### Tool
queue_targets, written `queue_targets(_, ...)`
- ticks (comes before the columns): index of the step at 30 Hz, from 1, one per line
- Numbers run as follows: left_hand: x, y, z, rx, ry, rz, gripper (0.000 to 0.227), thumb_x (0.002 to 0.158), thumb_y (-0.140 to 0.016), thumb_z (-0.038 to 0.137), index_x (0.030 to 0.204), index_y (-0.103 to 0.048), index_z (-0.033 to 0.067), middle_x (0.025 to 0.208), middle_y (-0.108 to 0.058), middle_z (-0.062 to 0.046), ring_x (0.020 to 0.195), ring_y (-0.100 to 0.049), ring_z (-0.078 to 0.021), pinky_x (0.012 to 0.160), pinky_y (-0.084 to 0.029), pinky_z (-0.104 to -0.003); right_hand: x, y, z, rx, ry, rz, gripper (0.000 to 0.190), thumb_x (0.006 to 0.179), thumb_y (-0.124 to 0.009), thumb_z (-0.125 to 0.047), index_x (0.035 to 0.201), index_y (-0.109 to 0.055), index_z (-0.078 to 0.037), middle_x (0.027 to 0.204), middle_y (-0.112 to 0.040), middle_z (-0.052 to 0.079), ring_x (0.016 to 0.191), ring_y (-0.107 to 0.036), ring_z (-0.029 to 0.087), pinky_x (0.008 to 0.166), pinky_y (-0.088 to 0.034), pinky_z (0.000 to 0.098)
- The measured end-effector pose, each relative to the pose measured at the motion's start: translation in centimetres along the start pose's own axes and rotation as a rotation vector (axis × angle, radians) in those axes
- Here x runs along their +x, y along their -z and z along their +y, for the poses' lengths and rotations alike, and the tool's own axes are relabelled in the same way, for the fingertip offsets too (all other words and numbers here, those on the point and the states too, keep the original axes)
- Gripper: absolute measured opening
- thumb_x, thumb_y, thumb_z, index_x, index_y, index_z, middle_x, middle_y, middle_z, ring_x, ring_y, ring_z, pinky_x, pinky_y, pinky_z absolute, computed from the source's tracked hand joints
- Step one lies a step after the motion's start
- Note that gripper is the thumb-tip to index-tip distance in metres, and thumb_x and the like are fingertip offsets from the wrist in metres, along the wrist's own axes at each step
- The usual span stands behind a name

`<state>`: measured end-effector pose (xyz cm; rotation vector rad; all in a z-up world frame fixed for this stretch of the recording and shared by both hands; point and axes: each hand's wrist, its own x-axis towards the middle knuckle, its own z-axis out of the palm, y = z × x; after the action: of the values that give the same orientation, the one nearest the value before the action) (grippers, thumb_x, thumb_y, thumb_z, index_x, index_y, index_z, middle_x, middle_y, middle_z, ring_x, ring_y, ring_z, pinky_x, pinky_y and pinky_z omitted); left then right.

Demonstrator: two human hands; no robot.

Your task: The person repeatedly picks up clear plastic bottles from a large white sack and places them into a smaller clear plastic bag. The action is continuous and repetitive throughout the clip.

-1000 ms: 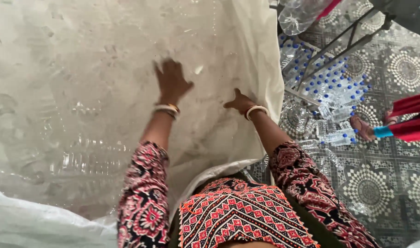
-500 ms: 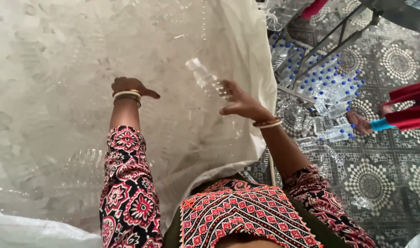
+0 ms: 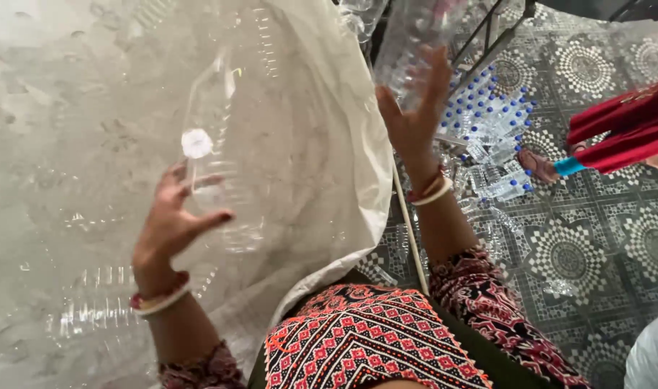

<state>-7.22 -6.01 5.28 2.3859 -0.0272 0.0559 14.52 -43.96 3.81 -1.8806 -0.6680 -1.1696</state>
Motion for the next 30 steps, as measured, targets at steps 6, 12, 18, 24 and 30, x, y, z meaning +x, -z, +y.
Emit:
queue_targets(6, 4.3, -6.2, 12.8, -0.391, -0.705, 0.002, 0.081, 0.069, -0.090, 0.063, 0.129, -0.067, 0.0133, 0.163, -0.031, -0.019, 0.159, -0.028, -0.0407, 0.134, -0.024, -0.055, 0.8, 2.5, -1.8, 0.046, -0.034, 0.019, 0.080, 0.105, -0.065, -0.043, 0.167, -0.020, -0.020, 0.157, -0.039, 0.010, 0.142, -0.045, 0.022, 0.108, -0.057, 0.0401)
queue_targets(12, 10.6, -11.9, 15.7, -0.528, -0.670, -0.184, 0.074, 0.076, -0.086, 0.059, 0.136, -0.070, 0.0183, 0.175, -0.017, -0.022, 0.164, -0.012, -0.0438, 0.134, -0.015, -0.061, 1.0, 4.8, -4.0, 0.724, -0.161, -0.081, 0.068, 0.110, -0.061, -0.035, 0.166, -0.026, -0.018, 0.161, -0.038, 0.007, 0.144, -0.048, 0.022, 0.111, -0.057, 0.0419)
queue_targets(18, 13.0, -13.7, 15.1, -0.490, -0.580, -0.098, 0.076, 0.080, -0.082, 0.063, 0.137, -0.065, 0.0142, 0.173, -0.015, -0.024, 0.163, -0.009, -0.0448, 0.131, -0.015, -0.061, 1.6, 3.9, 0.3, 0.553, -0.290, -0.196, 0.061, 0.111, -0.063, -0.031, 0.164, -0.037, -0.014, 0.164, -0.046, 0.011, 0.132, -0.063, 0.023, 0.105, -0.058, 0.0377)
queue_targets(24, 14.6, -7.6, 23.6, -0.058, -0.473, 0.293, 0.076, 0.076, -0.081, 0.070, 0.126, -0.069, 0.0136, 0.160, -0.029, -0.025, 0.151, -0.025, -0.0434, 0.124, -0.027, -0.058, 3.7, 7.5, -4.9, 0.730, -0.202, -0.227, 0.086, 0.097, -0.077, -0.043, 0.167, -0.033, -0.018, 0.160, -0.047, 0.007, 0.141, -0.052, 0.022, 0.118, -0.049, 0.0380)
queue_targets(30, 14.8, -9.3, 18.4, -0.146, -0.388, 0.357, 0.082, 0.091, -0.065, 0.071, 0.148, -0.052, 0.0130, 0.159, -0.040, -0.024, 0.150, -0.038, -0.0419, 0.120, -0.032, -0.059, 1.9, 1.8, -1.8, 0.157, 0.025, 0.002, 0.086, 0.098, -0.083, -0.040, 0.161, -0.028, -0.018, 0.164, -0.036, 0.010, 0.147, -0.043, 0.028, 0.114, -0.051, 0.0415)
